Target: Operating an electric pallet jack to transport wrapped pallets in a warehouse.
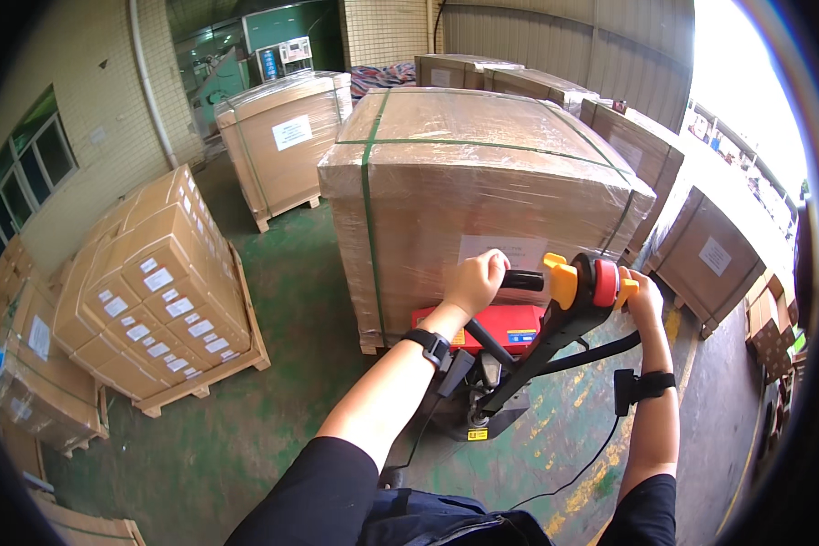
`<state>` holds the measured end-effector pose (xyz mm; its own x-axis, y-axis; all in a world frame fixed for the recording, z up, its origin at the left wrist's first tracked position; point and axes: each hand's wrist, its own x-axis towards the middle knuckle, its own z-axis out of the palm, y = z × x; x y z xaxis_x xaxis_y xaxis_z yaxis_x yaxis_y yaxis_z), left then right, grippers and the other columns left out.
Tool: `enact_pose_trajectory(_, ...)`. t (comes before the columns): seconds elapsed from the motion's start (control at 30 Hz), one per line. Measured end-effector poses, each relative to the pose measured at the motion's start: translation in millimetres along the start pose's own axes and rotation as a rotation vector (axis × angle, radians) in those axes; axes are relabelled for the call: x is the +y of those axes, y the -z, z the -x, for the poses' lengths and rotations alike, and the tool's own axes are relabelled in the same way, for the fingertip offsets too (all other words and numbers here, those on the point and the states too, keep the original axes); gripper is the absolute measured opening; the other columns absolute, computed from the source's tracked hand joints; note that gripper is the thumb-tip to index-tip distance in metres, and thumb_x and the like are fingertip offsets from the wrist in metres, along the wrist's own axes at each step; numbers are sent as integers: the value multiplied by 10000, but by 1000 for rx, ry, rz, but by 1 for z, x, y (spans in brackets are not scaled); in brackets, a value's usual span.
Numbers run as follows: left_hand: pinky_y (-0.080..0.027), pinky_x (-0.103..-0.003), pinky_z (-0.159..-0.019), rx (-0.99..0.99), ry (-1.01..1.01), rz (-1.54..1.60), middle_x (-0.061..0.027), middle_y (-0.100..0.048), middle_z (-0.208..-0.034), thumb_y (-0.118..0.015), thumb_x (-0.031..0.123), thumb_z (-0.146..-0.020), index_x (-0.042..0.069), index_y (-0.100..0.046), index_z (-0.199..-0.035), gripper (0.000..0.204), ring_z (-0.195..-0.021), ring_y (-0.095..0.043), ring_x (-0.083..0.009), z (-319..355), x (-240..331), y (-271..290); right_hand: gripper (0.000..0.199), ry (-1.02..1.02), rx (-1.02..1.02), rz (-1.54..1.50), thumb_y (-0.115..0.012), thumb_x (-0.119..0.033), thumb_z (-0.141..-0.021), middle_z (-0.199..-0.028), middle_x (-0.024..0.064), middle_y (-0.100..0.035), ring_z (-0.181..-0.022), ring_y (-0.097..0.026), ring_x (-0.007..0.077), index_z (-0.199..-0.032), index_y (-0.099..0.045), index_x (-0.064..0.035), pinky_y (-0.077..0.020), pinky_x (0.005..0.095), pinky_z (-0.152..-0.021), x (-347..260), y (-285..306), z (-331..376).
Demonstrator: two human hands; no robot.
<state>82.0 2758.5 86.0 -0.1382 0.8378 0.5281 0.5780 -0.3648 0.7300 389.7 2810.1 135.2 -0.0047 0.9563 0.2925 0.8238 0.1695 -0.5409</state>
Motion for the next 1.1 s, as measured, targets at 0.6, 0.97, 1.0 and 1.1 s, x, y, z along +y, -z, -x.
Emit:
enact_pose_trajectory(0.6, -465, -367, -571, 10, -16, 126, -107, -604, -630, -336, 282, -936, 73, -626, -791, 385, -548, -611, -243, -246, -149, -43, 444, 10, 128, 139, -413, -499, -898, -685, 74, -654, -692, -647, 250, -897, -692, -154, -478, 355, -636, -43, -87, -217)
enact_pose_trajectory(0.97, -441, -309, -481, 14, 9, 164, -85, -568, -585, -353, 246, -917, 57, -628, -779, 361, -464, -557, -180, -384, -211, -98, 397, -28, 88, 125, -416, -475, -904, -760, 89, -665, -760, -641, 293, -945, -691, -191, -483, 378, -674, -27, -127, -361)
enact_pose_trajectory(1.0, -444, -325, -491, -4, 3, 158, -104, -584, -603, -354, 243, -915, 59, -629, -781, 357, -480, -569, -196, -397, -207, -112, 417, -26, 93, 149, -412, -482, -905, -697, 76, -654, -684, -643, 267, -921, -690, -171, -475, 367, -626, -10, -128, -376)
enact_pose_trajectory(1.1, -450, -341, -520, 29, -55, 154, -114, -586, -607, -351, 250, -917, 70, -625, -777, 357, -500, -581, -218, -436, -220, -135, 450, -20, 84, 77, -405, -490, -906, -594, 56, -612, -555, -614, 210, -864, -682, -137, -447, 343, -555, -9, -125, -412)
